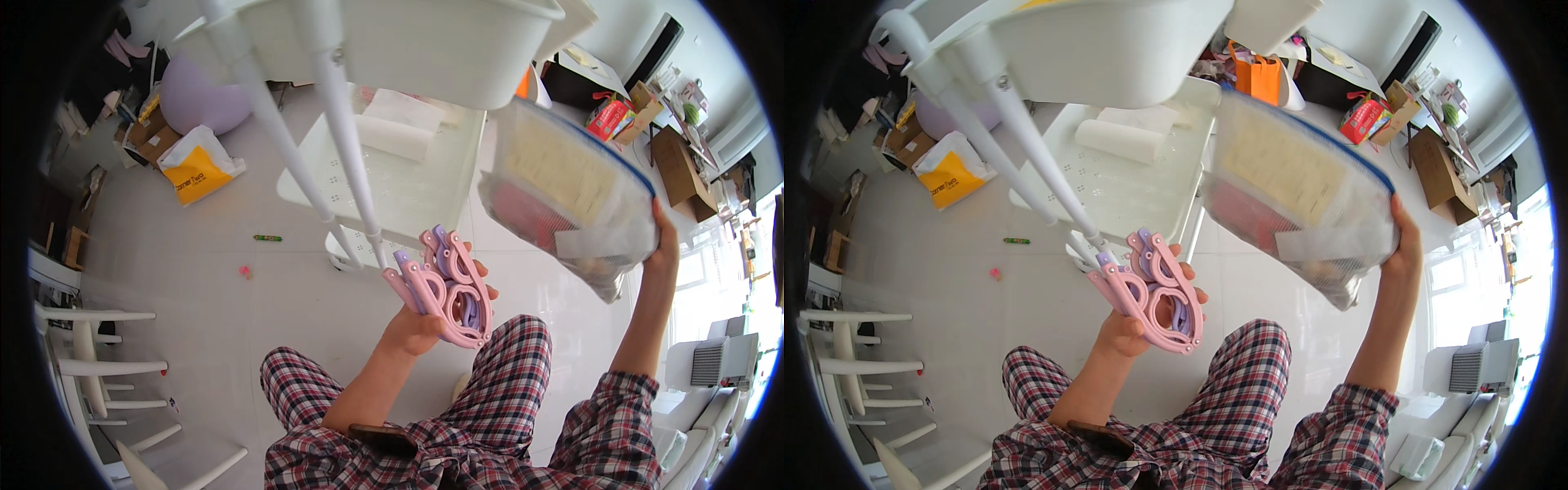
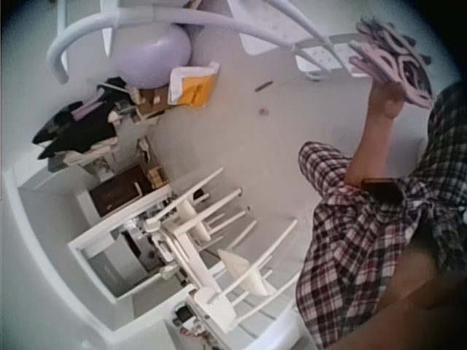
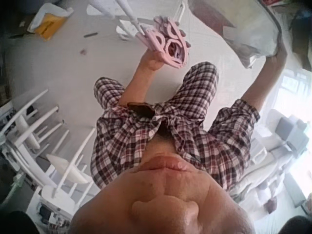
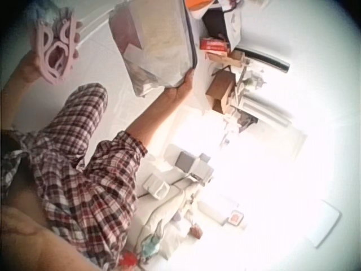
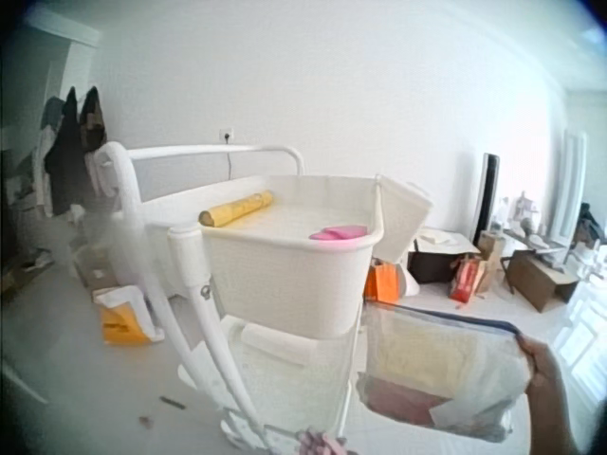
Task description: The person scrapes adhesive residue from the floor using a scraper and a paper towel, then disposes of the residue in a trash bin. They wash the scraper in the kitchen sink, dry it, and store it in a cabinet. Finally, they organize items on the floor, including egg cartons and a toy, placing them on a rolling cart.
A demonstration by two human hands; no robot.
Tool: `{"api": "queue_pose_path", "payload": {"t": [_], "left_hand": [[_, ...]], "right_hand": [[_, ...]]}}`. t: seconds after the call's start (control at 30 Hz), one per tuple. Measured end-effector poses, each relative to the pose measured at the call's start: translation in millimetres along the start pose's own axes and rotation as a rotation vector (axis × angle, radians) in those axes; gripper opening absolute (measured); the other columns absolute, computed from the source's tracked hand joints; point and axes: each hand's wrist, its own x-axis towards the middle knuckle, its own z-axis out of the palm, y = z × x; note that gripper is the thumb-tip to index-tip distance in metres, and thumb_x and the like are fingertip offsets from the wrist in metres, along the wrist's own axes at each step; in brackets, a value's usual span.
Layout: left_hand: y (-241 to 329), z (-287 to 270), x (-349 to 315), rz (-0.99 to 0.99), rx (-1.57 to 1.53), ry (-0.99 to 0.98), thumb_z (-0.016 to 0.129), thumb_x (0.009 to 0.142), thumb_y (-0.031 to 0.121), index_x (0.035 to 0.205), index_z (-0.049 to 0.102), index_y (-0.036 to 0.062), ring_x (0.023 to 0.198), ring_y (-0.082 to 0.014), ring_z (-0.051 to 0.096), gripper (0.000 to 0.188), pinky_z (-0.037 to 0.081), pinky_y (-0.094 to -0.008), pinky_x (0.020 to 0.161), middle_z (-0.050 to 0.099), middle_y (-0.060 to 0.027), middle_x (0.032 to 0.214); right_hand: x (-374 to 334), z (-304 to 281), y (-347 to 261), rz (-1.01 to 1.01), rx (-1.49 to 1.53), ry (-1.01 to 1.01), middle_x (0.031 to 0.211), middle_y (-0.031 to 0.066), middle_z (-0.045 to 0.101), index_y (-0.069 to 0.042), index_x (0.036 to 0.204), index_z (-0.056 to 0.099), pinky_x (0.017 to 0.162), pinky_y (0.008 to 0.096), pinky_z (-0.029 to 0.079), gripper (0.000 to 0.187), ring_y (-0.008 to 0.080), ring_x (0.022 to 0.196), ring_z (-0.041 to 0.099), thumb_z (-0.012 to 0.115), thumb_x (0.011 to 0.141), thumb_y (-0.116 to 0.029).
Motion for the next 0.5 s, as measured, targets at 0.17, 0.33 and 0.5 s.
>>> {"api": "queue_pose_path", "payload": {"t": [0.17, 0.33, 0.5], "left_hand": [[-4, 6, 4, -0.025, 0.034, 0.074, 0.081, 0.059, 0.020, 0.138, 0.023, 0.0106, 0.111, -0.0338, 0.050, 0.098, 0.050, -0.0451, 0.085, 0.046, -0.0104, 0.120], [-4, 7, 0, -0.069, 0.110, 0.128, 0.082, 0.056, 0.022, 0.137, 0.022, 0.0140, 0.112, -0.0325, 0.049, 0.101, 0.048, -0.0446, 0.089, 0.044, -0.0098, 0.122], [0, 15, -18, -0.062, 0.164, 0.172, 0.083, 0.055, 0.024, 0.137, 0.022, 0.0160, 0.112, -0.0316, 0.050, 0.102, 0.046, -0.0443, 0.091, 0.044, -0.0090, 0.122]], "right_hand": [[21, -77, 108, -0.058, -0.257, 0.326, 0.092, 0.0091, 0.062, 0.002, 0.099, 0.058, 0.078, 0.0321, 0.048, 0.025, 0.0192, 0.083, 0.058, 0.063, 0.082, -0.016], [41, -148, 253, -0.074, -0.109, 0.434, 0.077, 0.0041, 0.057, -0.003, 0.080, 0.057, 0.066, 0.0297, 0.045, 0.013, 0.0140, 0.074, 0.054, 0.065, 0.082, -0.013], [-20, -242, 336, 0.087, -0.217, 0.553, 0.074, 0.0009, 0.055, -0.005, 0.075, 0.056, 0.054, 0.0261, 0.042, 0.012, 0.0096, 0.066, 0.051, 0.065, 0.081, -0.011]]}}
